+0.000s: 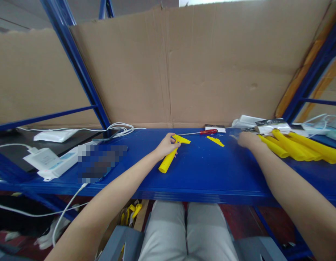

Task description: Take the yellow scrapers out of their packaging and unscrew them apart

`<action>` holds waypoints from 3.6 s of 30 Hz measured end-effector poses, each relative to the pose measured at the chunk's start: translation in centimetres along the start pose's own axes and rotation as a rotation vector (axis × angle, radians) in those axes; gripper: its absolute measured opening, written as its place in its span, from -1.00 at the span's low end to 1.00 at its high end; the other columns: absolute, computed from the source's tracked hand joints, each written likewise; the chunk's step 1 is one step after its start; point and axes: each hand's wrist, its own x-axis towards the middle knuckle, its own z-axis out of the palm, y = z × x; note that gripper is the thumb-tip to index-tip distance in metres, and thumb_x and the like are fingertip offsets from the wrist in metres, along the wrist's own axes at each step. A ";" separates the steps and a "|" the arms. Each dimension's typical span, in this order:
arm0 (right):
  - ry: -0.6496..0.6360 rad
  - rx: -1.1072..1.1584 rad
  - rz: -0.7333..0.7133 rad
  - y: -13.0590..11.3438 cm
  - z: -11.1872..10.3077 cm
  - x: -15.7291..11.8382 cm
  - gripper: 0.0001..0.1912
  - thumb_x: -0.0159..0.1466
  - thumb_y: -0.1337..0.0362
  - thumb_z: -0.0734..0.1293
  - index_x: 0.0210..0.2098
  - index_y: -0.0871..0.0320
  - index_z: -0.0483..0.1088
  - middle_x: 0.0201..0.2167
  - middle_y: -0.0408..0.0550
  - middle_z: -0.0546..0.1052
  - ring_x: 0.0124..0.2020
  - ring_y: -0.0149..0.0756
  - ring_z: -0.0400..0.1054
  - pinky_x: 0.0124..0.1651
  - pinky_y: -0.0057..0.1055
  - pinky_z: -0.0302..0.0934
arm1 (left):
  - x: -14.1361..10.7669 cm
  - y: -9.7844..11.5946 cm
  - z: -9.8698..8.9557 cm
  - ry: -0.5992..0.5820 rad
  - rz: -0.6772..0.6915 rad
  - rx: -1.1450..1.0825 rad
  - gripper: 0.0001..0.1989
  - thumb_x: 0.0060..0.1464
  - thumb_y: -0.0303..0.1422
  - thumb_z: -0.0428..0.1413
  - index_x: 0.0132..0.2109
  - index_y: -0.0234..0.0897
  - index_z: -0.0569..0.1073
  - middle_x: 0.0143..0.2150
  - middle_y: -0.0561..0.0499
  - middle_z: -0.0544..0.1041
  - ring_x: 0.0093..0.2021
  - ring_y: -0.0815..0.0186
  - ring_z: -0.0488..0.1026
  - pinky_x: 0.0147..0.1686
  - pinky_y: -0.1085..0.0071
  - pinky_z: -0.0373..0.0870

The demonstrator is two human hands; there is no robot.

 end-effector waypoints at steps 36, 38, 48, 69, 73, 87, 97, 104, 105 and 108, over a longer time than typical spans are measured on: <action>-0.021 0.133 -0.443 -6.2 -1.4 -2.8 -0.67 0.30 0.27 0.18 -0.14 0.14 0.56 -0.15 0.00 0.61 -0.18 -0.19 0.47 -0.16 -0.42 0.24 | -0.1 0.0 0.2 -0.012 -0.023 0.010 -0.49 0.12 -0.53 0.07 0.17 -0.24 0.09 0.10 -0.22 0.31 -0.65 0.57 0.37 -0.68 0.50 0.38; -0.039 0.106 -0.417 -6.4 -1.5 -3.0 -0.67 0.30 0.29 0.16 -0.24 0.19 0.57 -0.24 0.04 0.62 -0.26 -0.20 0.48 -0.23 -0.42 0.23 | -0.1 0.0 0.1 -0.011 -0.022 0.016 -0.49 0.12 -0.52 0.08 0.17 -0.22 0.09 0.09 -0.20 0.32 -0.65 0.58 0.37 -0.67 0.50 0.39; -0.048 0.075 -0.374 -7.4 -1.5 -3.4 -0.67 0.30 0.31 0.17 -0.32 0.27 0.56 -0.38 0.10 0.61 -0.34 -0.19 0.49 -0.27 -0.43 0.21 | 0.0 0.0 0.2 0.004 -0.024 0.022 -0.46 0.11 -0.55 0.09 0.18 -0.21 0.09 0.09 -0.19 0.33 -0.64 0.59 0.36 -0.65 0.50 0.41; 0.024 0.099 -0.293 -7.2 -1.9 -3.6 -0.68 0.30 0.29 0.16 -0.13 0.22 0.52 -0.15 0.12 0.60 -0.13 -0.15 0.48 -0.13 -0.39 0.26 | 0.9 0.3 1.0 0.025 0.053 -0.029 -0.48 0.10 -0.54 0.10 0.16 -0.33 0.09 -0.18 -0.01 0.40 -0.61 0.48 0.45 -0.53 0.44 0.46; 0.018 0.085 -0.304 -7.2 -2.0 -3.7 -0.68 0.30 0.29 0.17 -0.14 0.21 0.53 -0.14 0.12 0.60 -0.11 -0.14 0.47 -0.12 -0.38 0.26 | 2.0 0.6 1.6 0.001 0.088 0.073 -0.42 0.05 -0.55 0.12 0.18 -0.33 0.10 -0.22 0.00 0.44 -0.57 0.44 0.45 -0.45 0.39 0.47; 0.014 0.100 -0.333 -6.8 -1.9 -3.7 -0.70 0.28 0.28 0.20 -0.15 0.18 0.55 -0.20 0.05 0.62 -0.17 -0.18 0.49 -0.15 -0.44 0.27 | 4.6 3.9 7.0 -0.015 0.007 0.351 -0.27 -0.09 -0.41 0.23 0.22 -0.44 0.14 -0.04 -0.24 0.50 -0.29 0.23 0.53 -0.54 0.51 0.35; 0.013 0.106 -0.349 -6.7 -2.1 -3.7 -0.67 0.28 0.27 0.18 -0.15 0.19 0.55 -0.19 0.06 0.62 -0.18 -0.17 0.49 -0.14 -0.42 0.27 | 5.6 1.7 7.7 -0.051 0.033 0.234 -0.30 -0.02 -0.38 0.22 0.23 -0.45 0.13 -0.04 -0.27 0.51 -0.23 0.21 0.52 -0.48 0.48 0.38; 0.019 0.113 -0.328 -6.7 -2.2 -3.7 -0.68 0.26 0.29 0.19 -0.16 0.15 0.56 -0.16 0.04 0.61 -0.18 -0.17 0.49 -0.14 -0.40 0.27 | 4.9 1.4 8.1 -0.006 0.153 0.391 -0.45 0.05 -0.27 0.20 0.13 -0.43 0.27 -0.04 -0.24 0.53 -0.11 0.18 0.51 -0.20 0.38 0.40; 0.017 0.115 -0.327 -6.7 -2.2 -3.8 -0.68 0.26 0.30 0.19 -0.16 0.16 0.56 -0.16 0.04 0.62 -0.18 -0.17 0.49 -0.14 -0.40 0.27 | 4.7 1.5 8.0 -0.001 0.169 0.440 -0.47 0.08 -0.24 0.17 0.12 -0.43 0.28 -0.04 -0.25 0.53 -0.09 0.16 0.51 -0.18 0.36 0.40; 0.017 0.121 -0.331 -6.7 -2.2 -3.9 -0.67 0.27 0.29 0.19 -0.15 0.18 0.56 -0.18 0.05 0.62 -0.20 -0.17 0.49 -0.15 -0.41 0.27 | 4.0 2.2 7.5 -0.012 0.198 0.593 -0.52 0.12 -0.22 0.11 0.11 -0.41 0.30 -0.01 -0.26 0.52 -0.04 0.11 0.50 -0.13 0.33 0.39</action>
